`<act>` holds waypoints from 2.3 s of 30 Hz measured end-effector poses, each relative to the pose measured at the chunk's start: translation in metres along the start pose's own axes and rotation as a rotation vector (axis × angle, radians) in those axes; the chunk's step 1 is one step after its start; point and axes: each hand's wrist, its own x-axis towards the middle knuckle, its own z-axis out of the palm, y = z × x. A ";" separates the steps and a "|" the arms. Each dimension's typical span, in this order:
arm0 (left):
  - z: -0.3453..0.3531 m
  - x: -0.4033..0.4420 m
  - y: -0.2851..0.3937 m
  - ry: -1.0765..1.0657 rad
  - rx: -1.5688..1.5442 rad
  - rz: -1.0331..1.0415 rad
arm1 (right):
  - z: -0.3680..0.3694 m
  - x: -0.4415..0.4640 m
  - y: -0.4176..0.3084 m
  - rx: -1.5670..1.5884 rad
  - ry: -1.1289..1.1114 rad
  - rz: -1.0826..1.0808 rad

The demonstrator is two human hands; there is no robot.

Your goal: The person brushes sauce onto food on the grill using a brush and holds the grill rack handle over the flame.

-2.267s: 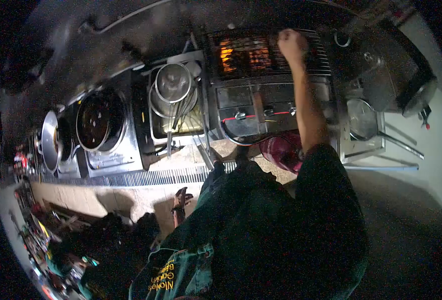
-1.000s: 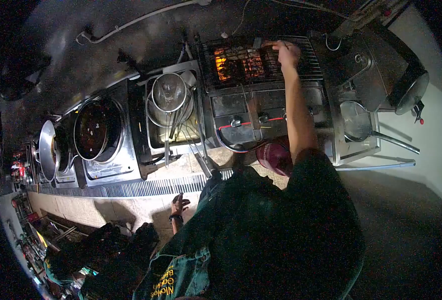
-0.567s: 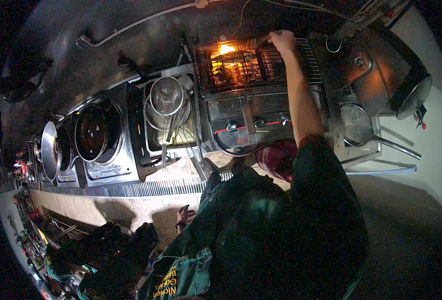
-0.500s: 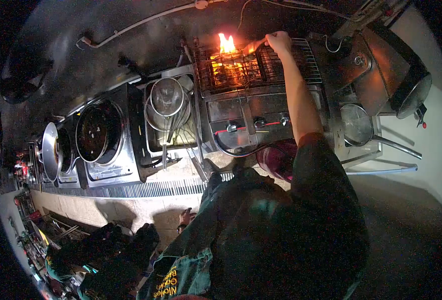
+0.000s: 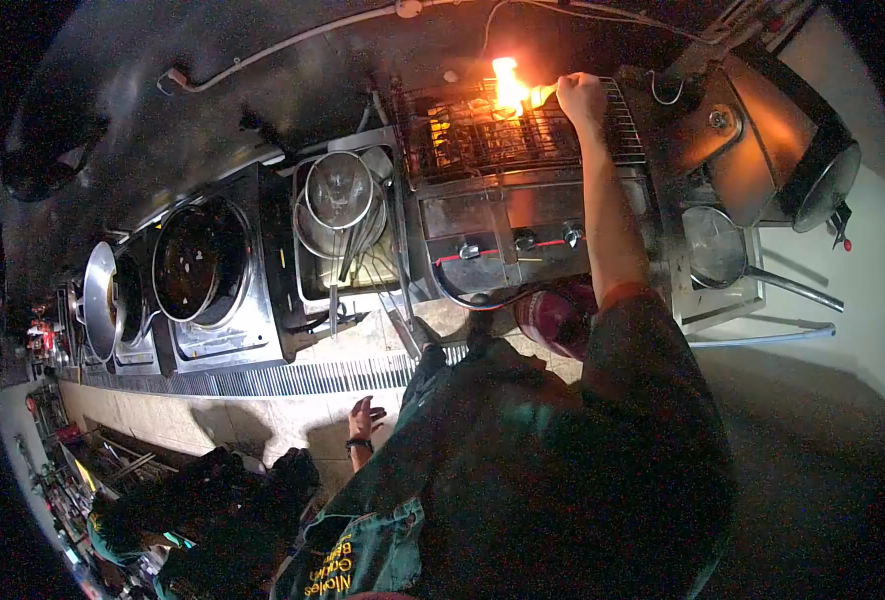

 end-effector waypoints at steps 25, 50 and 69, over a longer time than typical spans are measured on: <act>-0.114 0.051 -0.008 -0.120 0.081 -0.014 | 0.048 -0.296 -0.207 0.435 -0.327 -0.087; -0.065 0.084 0.030 -0.151 0.215 0.090 | -0.006 -0.393 -0.122 0.220 -0.614 -0.303; 0.062 0.010 -0.026 -0.113 0.176 -0.114 | -0.030 -0.304 -0.025 0.313 -0.232 0.198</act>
